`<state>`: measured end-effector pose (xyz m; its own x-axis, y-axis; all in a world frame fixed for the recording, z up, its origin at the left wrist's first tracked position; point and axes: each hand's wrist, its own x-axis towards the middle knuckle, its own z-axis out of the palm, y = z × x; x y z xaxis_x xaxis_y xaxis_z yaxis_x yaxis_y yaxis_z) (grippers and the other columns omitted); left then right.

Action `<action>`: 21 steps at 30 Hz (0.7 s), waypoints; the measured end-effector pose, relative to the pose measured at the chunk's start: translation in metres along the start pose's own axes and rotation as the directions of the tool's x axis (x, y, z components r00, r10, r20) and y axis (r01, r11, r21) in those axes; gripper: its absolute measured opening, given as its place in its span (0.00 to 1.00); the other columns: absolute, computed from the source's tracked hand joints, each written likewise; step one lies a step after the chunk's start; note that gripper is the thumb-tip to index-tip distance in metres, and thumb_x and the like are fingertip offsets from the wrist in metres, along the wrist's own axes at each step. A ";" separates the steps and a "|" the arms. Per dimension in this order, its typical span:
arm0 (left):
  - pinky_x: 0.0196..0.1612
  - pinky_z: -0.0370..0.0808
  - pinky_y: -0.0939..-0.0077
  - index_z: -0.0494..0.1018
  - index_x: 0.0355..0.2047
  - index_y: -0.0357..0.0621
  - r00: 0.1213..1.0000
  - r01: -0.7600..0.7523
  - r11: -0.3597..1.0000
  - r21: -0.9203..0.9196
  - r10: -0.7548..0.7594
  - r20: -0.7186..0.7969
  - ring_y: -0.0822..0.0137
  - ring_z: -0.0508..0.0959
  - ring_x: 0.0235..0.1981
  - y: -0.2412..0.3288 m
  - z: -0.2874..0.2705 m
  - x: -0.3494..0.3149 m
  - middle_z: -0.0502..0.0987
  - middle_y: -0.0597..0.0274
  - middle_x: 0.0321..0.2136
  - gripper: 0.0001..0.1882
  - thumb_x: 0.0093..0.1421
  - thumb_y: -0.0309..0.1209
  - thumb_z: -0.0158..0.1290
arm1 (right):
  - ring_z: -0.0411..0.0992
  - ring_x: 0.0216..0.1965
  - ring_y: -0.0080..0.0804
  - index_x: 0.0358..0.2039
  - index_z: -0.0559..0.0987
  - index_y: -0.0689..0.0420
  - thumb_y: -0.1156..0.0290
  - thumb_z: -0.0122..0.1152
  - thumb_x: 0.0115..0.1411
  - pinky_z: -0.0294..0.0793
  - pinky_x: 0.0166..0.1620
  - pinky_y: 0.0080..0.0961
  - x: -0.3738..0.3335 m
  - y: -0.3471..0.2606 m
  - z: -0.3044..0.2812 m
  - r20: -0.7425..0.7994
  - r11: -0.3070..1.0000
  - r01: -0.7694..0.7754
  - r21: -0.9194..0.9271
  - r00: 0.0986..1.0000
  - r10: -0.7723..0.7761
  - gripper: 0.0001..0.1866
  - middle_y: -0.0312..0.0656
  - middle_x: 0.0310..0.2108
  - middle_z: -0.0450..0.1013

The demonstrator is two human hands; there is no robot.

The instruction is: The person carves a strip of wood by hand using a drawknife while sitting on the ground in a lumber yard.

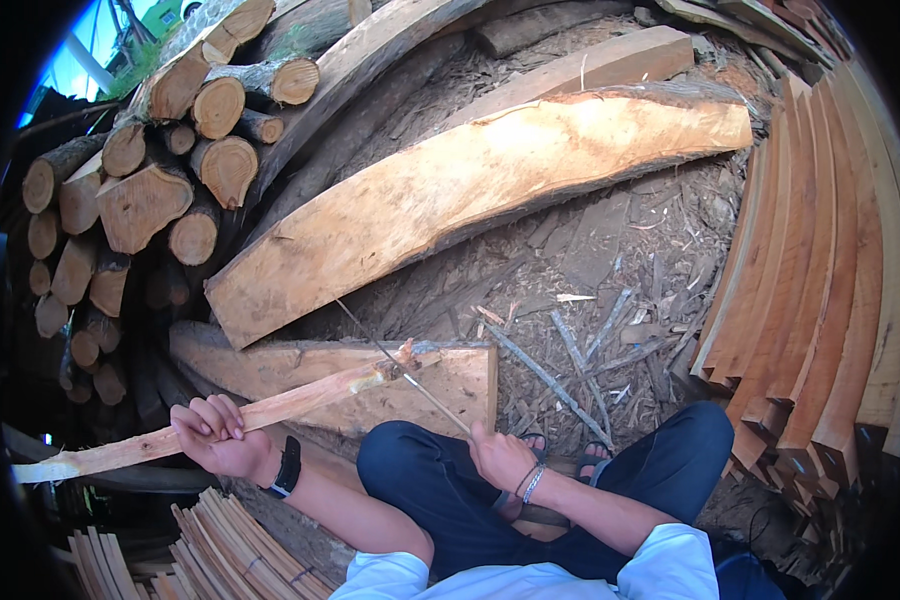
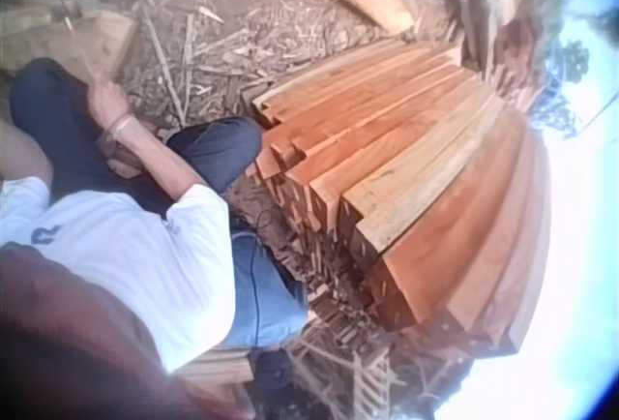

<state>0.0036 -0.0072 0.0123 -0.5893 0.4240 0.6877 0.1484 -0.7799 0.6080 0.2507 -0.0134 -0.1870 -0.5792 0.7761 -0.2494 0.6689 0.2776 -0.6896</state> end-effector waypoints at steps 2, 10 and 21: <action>0.12 0.45 0.86 0.52 0.19 0.50 1.000 0.025 0.999 -0.044 -0.025 -0.001 0.80 0.49 0.08 -0.006 0.009 -0.002 0.51 0.72 0.09 0.18 0.66 0.40 0.32 | 0.74 0.24 0.55 0.33 0.63 0.62 0.71 0.46 0.57 0.74 0.29 0.49 0.014 0.048 0.041 -0.009 0.993 -0.103 -0.056 0.995 0.102 0.08 0.58 0.20 0.73; 0.12 0.46 0.86 0.53 0.19 0.50 1.000 0.001 1.000 -0.009 -0.001 0.023 0.80 0.49 0.08 -0.005 0.006 -0.003 0.51 0.72 0.09 0.17 0.66 0.39 0.33 | 0.72 0.22 0.58 0.34 0.62 0.63 0.68 0.45 0.59 0.71 0.27 0.51 0.007 0.016 0.010 -0.038 1.000 -0.020 -0.013 0.999 0.020 0.11 0.58 0.17 0.71; 0.12 0.46 0.86 0.53 0.19 0.50 1.000 0.005 1.000 -0.012 -0.005 0.028 0.79 0.49 0.08 -0.002 0.004 -0.001 0.51 0.72 0.09 0.17 0.65 0.40 0.34 | 0.72 0.22 0.59 0.34 0.62 0.64 0.66 0.45 0.60 0.72 0.28 0.50 0.009 0.025 0.023 -0.039 0.999 -0.023 0.037 0.999 0.025 0.12 0.58 0.17 0.71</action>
<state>0.0071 -0.0043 0.0115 -0.5678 0.4404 0.6955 0.1362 -0.7830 0.6069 0.2512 -0.0129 -0.2220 -0.5436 0.8044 -0.2394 0.6644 0.2382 -0.7084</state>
